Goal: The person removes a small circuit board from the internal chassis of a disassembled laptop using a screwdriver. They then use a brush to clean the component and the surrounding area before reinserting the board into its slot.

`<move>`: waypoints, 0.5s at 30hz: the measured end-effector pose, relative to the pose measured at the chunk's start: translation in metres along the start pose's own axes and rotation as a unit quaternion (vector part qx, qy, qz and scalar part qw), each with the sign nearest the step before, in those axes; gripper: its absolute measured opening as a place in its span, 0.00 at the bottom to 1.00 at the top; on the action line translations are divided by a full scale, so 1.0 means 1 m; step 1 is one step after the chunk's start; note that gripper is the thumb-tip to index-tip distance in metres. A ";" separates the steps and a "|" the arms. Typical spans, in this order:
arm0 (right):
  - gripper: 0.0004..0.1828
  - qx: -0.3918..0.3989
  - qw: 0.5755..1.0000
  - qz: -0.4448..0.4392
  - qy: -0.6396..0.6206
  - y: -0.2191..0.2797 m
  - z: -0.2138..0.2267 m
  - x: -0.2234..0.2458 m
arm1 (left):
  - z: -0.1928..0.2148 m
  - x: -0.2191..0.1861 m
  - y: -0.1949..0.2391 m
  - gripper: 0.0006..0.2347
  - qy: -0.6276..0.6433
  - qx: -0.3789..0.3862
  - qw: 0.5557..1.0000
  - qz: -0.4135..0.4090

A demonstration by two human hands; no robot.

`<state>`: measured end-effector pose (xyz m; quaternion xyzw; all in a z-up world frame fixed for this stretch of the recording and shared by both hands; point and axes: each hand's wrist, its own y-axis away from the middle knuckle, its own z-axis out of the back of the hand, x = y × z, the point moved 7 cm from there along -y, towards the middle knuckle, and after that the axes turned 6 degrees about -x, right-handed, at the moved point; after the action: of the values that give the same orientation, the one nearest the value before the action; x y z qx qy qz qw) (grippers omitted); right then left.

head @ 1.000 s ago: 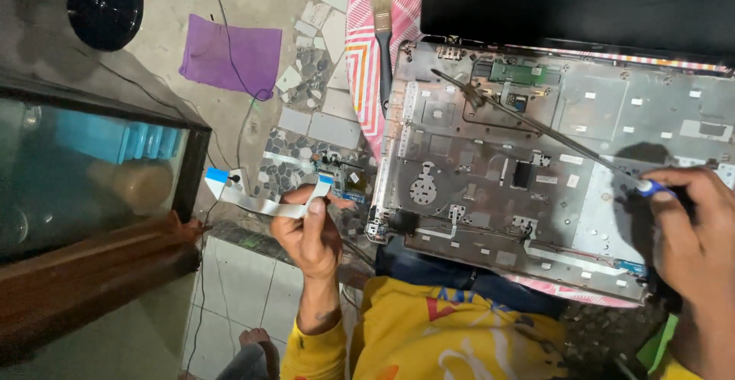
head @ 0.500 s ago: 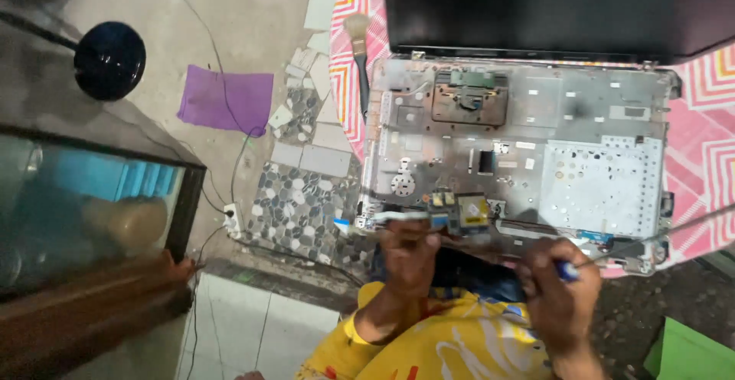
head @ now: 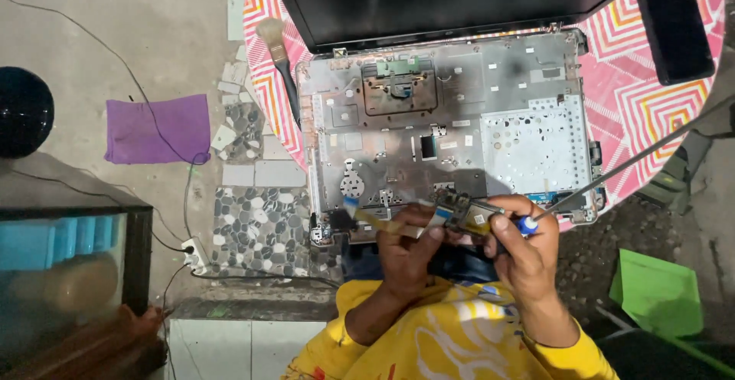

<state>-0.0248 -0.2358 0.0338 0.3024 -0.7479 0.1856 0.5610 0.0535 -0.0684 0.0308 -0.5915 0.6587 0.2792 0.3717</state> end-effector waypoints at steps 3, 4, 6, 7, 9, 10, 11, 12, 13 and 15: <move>0.13 -0.051 0.998 0.038 0.000 0.005 -0.005 0.022 | -0.003 0.042 0.013 0.14 0.068 0.016 0.982 0.178; 0.13 -0.037 0.999 0.029 -0.001 0.005 0.007 0.023 | -0.010 0.046 0.015 0.14 0.066 0.001 0.983 0.170; 0.13 -0.101 0.992 0.052 0.046 0.007 0.036 0.029 | -0.030 0.066 0.031 0.19 0.121 0.044 0.933 0.337; 0.13 -0.079 0.995 0.036 0.042 0.009 0.033 0.030 | -0.025 0.055 0.030 0.19 0.116 0.021 0.939 0.324; 0.15 -0.084 0.991 0.090 0.059 0.006 0.039 0.046 | -0.050 0.043 0.033 0.16 0.001 0.232 0.921 0.312; 0.15 -0.072 0.992 0.086 0.057 0.008 0.044 0.047 | -0.042 0.043 0.027 0.16 -0.001 0.222 0.926 0.306; 0.16 -0.061 0.992 0.088 0.060 0.008 0.050 0.049 | -0.042 0.035 0.020 0.13 -0.080 0.283 0.936 0.193; 0.17 -0.053 0.992 0.091 0.063 0.011 0.059 0.051 | -0.043 0.029 0.018 0.13 -0.159 0.340 0.923 0.080; 0.17 -0.046 0.993 0.087 0.061 0.014 0.070 0.053 | -0.040 0.024 0.014 0.13 -0.163 0.333 0.925 0.078; 0.17 0.010 0.977 0.077 0.197 0.022 0.085 0.054 | -0.027 0.014 0.001 0.09 -0.067 0.254 0.956 0.131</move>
<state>-0.1114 -0.2853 0.0609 0.2075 -0.6416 0.2916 0.6784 0.0476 -0.0984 0.0344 -0.3661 0.7535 0.1880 0.5127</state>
